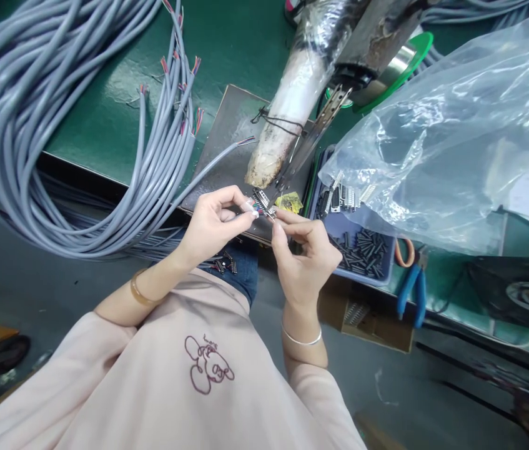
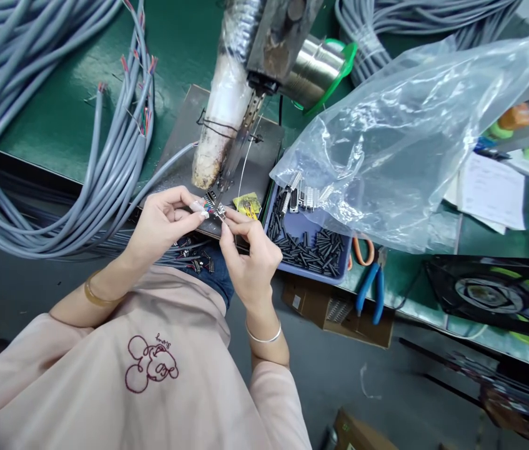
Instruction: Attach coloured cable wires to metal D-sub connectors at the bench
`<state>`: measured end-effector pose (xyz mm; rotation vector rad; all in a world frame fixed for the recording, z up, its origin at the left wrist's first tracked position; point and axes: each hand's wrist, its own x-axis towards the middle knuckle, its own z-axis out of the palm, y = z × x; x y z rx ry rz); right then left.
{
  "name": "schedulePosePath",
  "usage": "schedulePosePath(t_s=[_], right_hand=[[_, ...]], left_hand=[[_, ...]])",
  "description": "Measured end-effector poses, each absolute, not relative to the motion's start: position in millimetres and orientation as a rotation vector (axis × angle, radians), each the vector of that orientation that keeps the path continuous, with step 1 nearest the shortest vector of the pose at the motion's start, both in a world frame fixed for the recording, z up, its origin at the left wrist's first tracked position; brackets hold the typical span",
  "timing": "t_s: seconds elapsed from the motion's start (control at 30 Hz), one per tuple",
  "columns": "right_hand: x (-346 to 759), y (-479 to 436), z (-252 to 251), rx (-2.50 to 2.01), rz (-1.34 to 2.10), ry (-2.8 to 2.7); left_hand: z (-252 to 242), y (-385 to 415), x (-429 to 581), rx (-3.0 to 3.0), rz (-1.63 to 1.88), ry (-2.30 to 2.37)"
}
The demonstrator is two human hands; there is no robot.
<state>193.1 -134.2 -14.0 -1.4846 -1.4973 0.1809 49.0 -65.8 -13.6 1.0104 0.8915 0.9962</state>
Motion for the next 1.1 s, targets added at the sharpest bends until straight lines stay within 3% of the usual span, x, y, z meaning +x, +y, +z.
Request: schedulePosePath(t_s=[0.53, 1.1], right_hand=[[193, -123, -4, -1.413, -0.197, -1.714], [197, -138, -13, -1.458, -0.155, -1.736]], left_hand=[[-6, -63, 48, 1.069, 1.026, 0.928], [-12, -77, 41, 1.245, 0.906, 1.002]])
